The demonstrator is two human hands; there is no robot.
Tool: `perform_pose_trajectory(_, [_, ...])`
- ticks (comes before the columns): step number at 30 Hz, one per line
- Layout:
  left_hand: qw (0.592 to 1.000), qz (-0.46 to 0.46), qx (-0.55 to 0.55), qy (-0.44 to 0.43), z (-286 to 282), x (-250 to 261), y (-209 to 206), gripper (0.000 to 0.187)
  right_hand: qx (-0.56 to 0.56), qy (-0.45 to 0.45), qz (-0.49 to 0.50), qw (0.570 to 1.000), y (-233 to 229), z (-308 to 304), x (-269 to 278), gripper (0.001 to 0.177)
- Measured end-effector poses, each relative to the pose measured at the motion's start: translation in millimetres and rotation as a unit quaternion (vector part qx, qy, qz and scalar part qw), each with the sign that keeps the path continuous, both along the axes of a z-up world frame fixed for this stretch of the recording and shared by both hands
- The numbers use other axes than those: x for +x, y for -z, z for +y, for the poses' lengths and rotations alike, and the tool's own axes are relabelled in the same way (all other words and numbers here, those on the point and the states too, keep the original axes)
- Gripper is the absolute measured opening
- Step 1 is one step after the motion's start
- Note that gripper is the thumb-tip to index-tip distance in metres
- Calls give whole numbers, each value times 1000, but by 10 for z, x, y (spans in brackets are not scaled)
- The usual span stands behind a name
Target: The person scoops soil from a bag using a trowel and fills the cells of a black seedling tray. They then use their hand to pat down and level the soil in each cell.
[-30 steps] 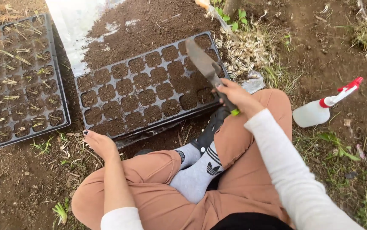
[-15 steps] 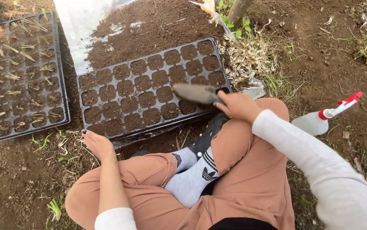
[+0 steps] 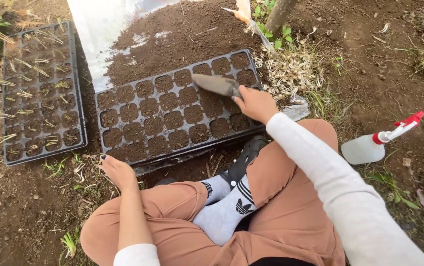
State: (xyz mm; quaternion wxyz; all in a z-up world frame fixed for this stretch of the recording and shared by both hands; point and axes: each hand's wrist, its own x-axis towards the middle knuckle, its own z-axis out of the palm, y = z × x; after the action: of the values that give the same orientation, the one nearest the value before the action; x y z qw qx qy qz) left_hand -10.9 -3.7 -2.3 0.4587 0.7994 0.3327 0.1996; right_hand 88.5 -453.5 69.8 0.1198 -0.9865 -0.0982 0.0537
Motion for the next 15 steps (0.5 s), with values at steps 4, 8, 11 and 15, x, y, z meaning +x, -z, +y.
perform_pose_trajectory(4, [1000, 16, 15, 1, 43, -18, 19, 66, -54, -71, -23, 996, 48, -37, -232, 41])
perform_pose_trajectory(8, [997, 28, 70, 24, -112, 3, -228, 63, -55, -145, 18, 988, -64, -328, -560, 38])
perform_pose_trajectory(11, [991, 11, 117, 64, -201, 111, -376, 59, -53, -141, 46, 988, -313, -404, -502, 38])
perform_pose_trajectory(15, [992, 19, 85, 93, -331, 128, -588, 59, 131, 18, 90, 987, -251, -440, 95, 55])
